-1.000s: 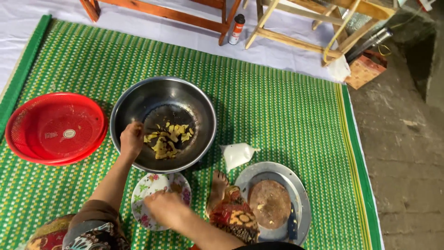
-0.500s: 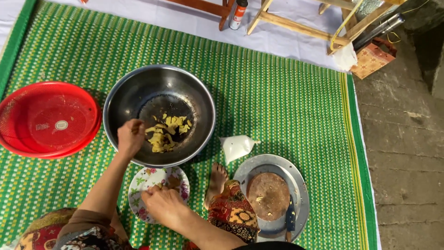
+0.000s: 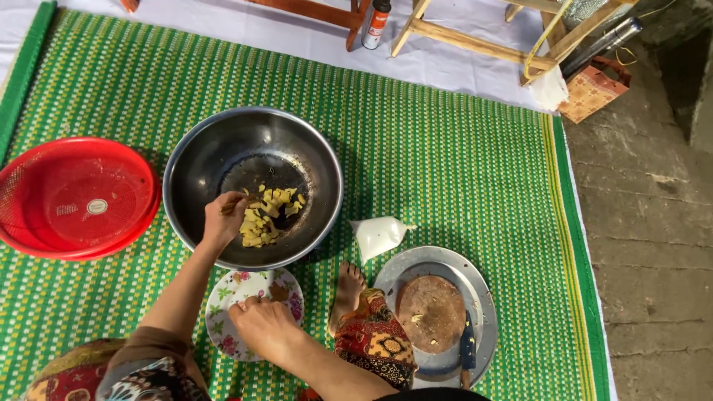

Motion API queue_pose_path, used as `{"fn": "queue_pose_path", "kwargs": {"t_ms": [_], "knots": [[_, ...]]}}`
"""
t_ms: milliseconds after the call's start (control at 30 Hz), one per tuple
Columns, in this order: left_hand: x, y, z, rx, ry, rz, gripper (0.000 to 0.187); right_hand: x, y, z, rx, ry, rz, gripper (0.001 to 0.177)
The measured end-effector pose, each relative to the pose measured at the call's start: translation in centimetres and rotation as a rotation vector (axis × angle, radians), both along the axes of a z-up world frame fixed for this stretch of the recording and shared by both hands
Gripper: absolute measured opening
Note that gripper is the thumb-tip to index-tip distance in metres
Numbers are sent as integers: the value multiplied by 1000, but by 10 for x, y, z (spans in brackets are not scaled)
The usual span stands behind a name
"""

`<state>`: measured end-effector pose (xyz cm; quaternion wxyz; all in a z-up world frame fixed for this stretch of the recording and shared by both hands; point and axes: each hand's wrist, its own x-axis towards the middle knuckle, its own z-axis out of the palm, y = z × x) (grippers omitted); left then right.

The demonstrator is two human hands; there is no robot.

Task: Sorting and transferring sliced ginger from a large bowl to a small plate using chopsticks while sitting on the floor.

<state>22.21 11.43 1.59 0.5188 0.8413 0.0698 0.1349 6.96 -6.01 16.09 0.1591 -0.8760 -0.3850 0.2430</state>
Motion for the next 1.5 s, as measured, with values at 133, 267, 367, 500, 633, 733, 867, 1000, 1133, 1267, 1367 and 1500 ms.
{"fn": "queue_pose_path", "kwargs": {"t_ms": [133,267,367,500,633,733,867,1000,1133,1267,1367,1500], "knots": [[5,-1,-32,-42,-34,18,13,5,6,4,-25,24,13,23],[-5,2,2,-71,258,-7,20,10,2,22,-53,80,61,28],[-3,-4,46,-64,391,50,27,10,0,21,-44,95,71,34],[27,-17,-8,-283,134,124,18,8,-3,13,-42,78,45,34],[43,-35,-40,-135,271,115,21,10,-1,14,-78,146,18,29],[35,-33,-35,105,301,48,23,7,-7,13,13,54,-31,23],[20,-20,7,-190,438,-46,20,7,-8,17,-9,82,-1,27],[29,-43,60,-373,452,28,25,7,-10,12,-2,77,2,32],[44,-59,-15,-427,357,-67,27,9,-9,14,-38,87,0,30],[31,-52,8,-308,526,25,28,13,-8,18,-10,62,1,30],[31,-29,8,-251,569,30,24,11,-10,16,-26,103,27,33],[39,2,-21,134,51,95,22,7,-16,6,14,6,6,26]]}}
